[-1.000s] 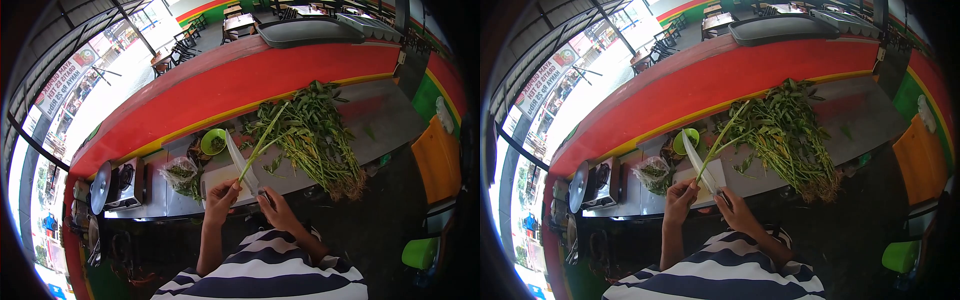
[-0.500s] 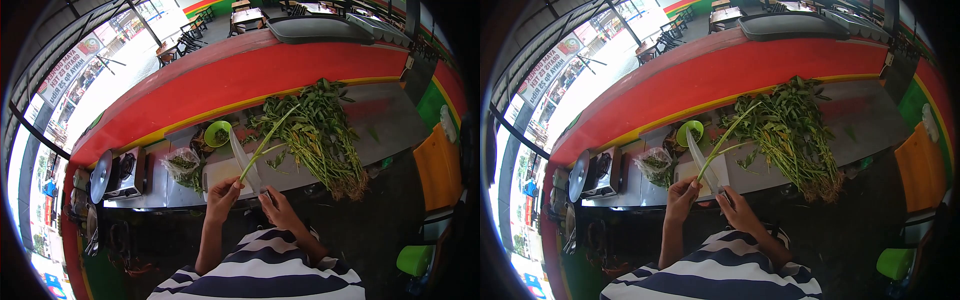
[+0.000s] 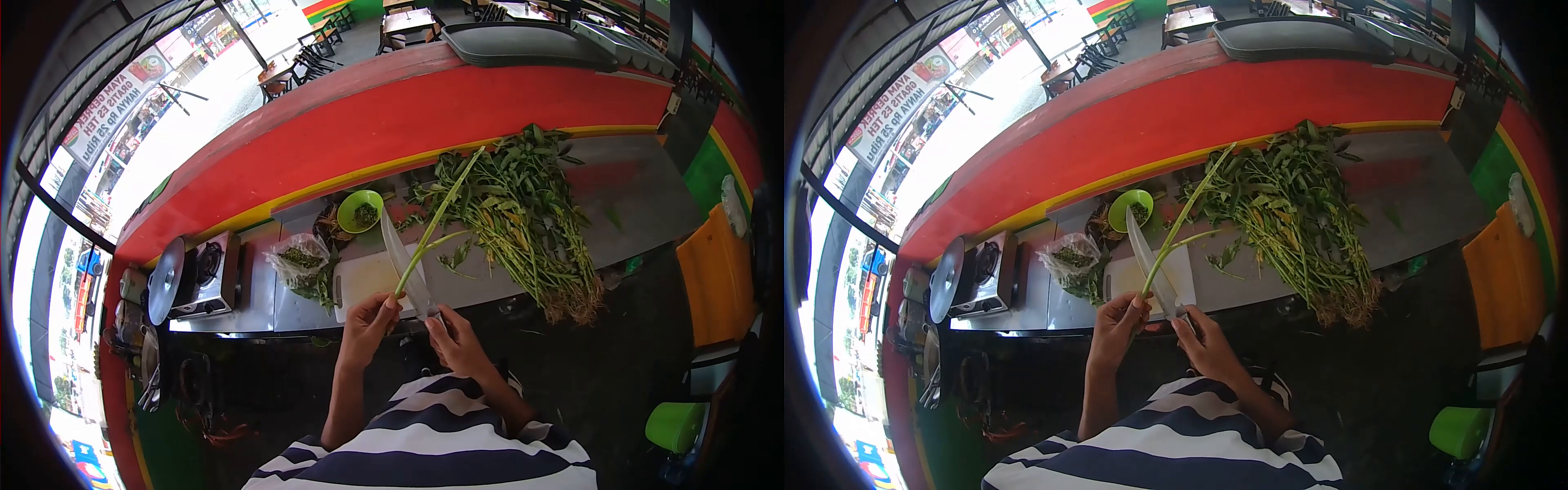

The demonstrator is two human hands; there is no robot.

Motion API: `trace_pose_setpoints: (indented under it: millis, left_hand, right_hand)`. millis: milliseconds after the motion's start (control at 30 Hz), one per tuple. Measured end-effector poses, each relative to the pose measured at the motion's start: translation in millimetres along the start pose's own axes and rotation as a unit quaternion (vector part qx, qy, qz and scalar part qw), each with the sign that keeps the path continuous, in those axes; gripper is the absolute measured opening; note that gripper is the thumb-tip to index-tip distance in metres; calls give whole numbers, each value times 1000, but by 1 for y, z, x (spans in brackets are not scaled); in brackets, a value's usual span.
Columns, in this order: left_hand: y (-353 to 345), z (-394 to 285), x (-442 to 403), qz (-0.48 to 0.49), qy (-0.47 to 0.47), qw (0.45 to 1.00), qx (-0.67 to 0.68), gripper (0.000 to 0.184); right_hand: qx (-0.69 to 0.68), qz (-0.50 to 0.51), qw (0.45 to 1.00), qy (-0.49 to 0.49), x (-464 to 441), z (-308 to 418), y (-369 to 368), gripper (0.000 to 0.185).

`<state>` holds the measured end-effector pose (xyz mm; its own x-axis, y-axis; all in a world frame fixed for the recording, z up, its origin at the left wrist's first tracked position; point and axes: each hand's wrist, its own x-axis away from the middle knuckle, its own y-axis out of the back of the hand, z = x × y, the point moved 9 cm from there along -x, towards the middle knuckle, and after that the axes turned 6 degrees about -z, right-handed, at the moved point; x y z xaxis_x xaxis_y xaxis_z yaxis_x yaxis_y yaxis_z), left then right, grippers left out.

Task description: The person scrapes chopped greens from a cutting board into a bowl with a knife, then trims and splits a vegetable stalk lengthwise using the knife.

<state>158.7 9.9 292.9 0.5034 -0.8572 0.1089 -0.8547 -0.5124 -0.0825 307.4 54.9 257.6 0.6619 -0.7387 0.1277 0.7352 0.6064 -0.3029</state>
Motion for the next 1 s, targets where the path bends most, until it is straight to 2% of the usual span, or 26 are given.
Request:
trace_pose_setpoints:
  millis: [200,267,367,500,733,800,1000]
  left_hand:
    - [11,6,4,-8,-43,999,-21,26]
    - [14,11,5,-18,-44,999,-14,25]
    - [18,11,8,-44,-34,998,-11,24]
    - [21,11,13,-77,-15,997,-12,22]
    - [23,7,25,-47,-30,998,-3,22]
    - [21,6,31,-29,-29,998,-52,21]
    - [43,7,44,-81,-55,993,-61,21]
  right_hand:
    - [-24,18,1000,4,6,-4,-6,17]
    - [10,23,999,-27,10,-9,-5,23]
    - [19,24,1000,-2,14,-5,-7,22]
    - [17,26,999,-15,19,-6,-6,21]
    - [-10,25,999,-20,20,-16,-9,19]
    - [-26,29,999,-30,21,-15,-15,18]
    - [5,38,999,-3,21,-21,-30,18]
